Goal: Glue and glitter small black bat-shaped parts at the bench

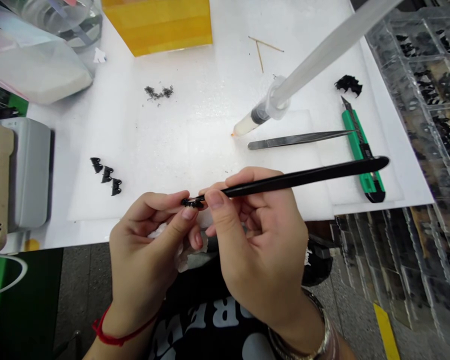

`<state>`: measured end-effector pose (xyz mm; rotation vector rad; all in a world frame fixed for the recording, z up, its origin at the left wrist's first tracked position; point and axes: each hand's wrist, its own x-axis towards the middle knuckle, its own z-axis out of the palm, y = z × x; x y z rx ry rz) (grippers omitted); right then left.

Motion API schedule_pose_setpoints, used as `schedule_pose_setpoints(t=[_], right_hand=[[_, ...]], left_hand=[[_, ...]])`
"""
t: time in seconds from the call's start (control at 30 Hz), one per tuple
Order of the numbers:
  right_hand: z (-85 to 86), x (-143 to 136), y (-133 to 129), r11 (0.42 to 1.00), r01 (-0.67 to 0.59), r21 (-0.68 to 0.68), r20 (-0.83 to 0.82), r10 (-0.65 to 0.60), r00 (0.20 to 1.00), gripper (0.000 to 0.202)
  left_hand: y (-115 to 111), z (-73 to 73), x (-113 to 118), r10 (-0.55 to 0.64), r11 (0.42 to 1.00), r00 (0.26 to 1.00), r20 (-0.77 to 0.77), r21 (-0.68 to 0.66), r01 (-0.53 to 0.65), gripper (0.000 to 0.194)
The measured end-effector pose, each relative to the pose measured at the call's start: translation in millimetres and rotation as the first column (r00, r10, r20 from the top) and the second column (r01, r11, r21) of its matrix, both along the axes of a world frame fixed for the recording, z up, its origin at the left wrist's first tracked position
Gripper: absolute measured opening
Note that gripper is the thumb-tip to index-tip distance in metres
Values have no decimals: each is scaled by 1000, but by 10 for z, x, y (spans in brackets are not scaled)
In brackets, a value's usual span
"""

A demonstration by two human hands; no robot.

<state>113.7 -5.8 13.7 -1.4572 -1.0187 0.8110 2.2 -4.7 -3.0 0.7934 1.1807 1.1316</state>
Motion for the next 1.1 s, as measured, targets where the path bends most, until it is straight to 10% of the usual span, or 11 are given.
schedule_pose_setpoints(t=[1.1], right_hand=[[2,42,9,996,-71,-46,-136,64,989,13]], left_hand=[[2,5,14,46,999,994,-100,-3,-46,9]])
